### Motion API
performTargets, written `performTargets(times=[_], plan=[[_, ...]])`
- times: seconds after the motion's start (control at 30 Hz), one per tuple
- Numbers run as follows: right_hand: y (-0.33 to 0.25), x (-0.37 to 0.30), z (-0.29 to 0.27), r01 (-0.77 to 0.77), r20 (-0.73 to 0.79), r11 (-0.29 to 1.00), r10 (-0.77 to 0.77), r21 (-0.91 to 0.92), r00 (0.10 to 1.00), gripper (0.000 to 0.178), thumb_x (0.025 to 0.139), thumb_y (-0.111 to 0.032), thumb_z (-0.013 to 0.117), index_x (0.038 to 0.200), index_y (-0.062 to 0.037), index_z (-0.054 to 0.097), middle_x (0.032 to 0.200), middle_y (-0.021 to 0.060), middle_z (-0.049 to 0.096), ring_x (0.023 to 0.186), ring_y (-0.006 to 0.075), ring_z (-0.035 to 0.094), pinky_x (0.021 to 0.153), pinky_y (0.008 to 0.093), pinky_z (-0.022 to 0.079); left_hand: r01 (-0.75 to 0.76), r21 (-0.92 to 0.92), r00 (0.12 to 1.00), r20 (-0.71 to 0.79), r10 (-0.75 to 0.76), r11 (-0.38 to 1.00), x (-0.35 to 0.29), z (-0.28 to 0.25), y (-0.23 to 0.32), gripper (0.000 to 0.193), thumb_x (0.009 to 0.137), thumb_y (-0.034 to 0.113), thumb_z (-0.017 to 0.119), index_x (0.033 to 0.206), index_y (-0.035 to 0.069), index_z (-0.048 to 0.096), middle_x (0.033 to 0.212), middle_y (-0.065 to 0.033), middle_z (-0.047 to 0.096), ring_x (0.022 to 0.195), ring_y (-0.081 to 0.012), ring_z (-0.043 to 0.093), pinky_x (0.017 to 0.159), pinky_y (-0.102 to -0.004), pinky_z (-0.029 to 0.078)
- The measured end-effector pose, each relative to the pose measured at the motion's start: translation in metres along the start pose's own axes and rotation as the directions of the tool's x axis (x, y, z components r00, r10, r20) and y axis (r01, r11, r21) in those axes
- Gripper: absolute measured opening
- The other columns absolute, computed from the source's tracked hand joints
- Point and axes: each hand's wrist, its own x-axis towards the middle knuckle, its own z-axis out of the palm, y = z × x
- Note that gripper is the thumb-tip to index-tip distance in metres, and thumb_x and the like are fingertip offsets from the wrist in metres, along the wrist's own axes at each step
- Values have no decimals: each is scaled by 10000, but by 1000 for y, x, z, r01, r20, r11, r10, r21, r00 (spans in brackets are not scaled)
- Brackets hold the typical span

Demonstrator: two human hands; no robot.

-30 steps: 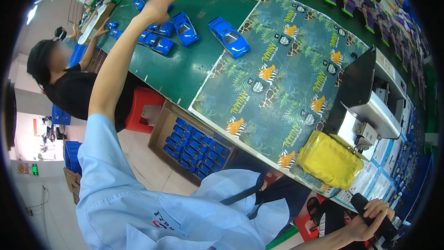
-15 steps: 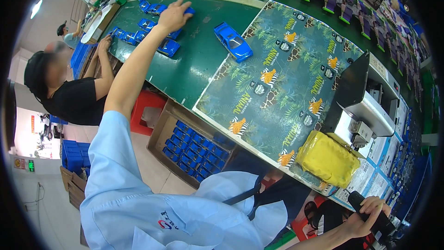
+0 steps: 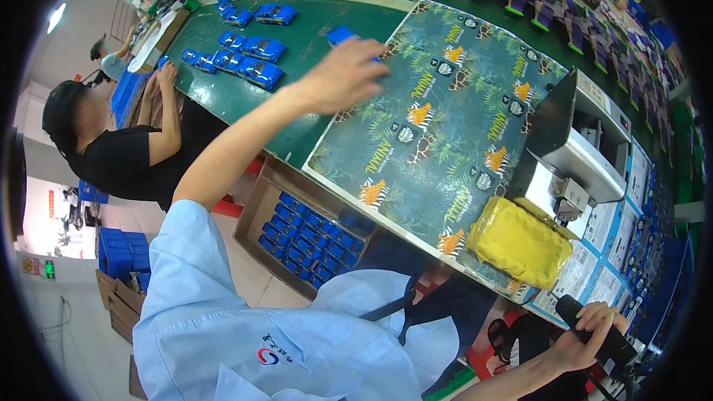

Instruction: Assembling small electronic devices using an electric screwdriver on a factory production line.

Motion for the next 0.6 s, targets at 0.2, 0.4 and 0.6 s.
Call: performTargets(times=[0.2,0.4,0.6], plan=[[-9,4,-7,28,18,999,-28,17,999,92,958,-59,538,877,-50,499,665,19,392,557,108,385,548,242,334,369,111,905,-271,-329,923,-12,16,-49,454,925,241,610,1342,84,523,1482,-220,401,1403,-418,337,1146,-545,273],[-7,-12,-19,-5,-136,992,23,130,990,89,887,-15,602,915,-37,520,661,28,452,528,110,411,500,255,349,-62,-240,932,-362,-30,969,46,-36,99,450,848,206,715,1259,66,596,1410,-196,490,1283,-377,478,1063,-492,386],[-29,-18,26,-20,-50,999,22,51,998,107,858,16,588,897,-7,492,639,84,500,480,143,455,486,298,425,-504,-394,782,-586,212,769,121,-82,248,412,708,22,763,1105,36,656,1214,-142,640,1102,-339,606,933,-410,478]])
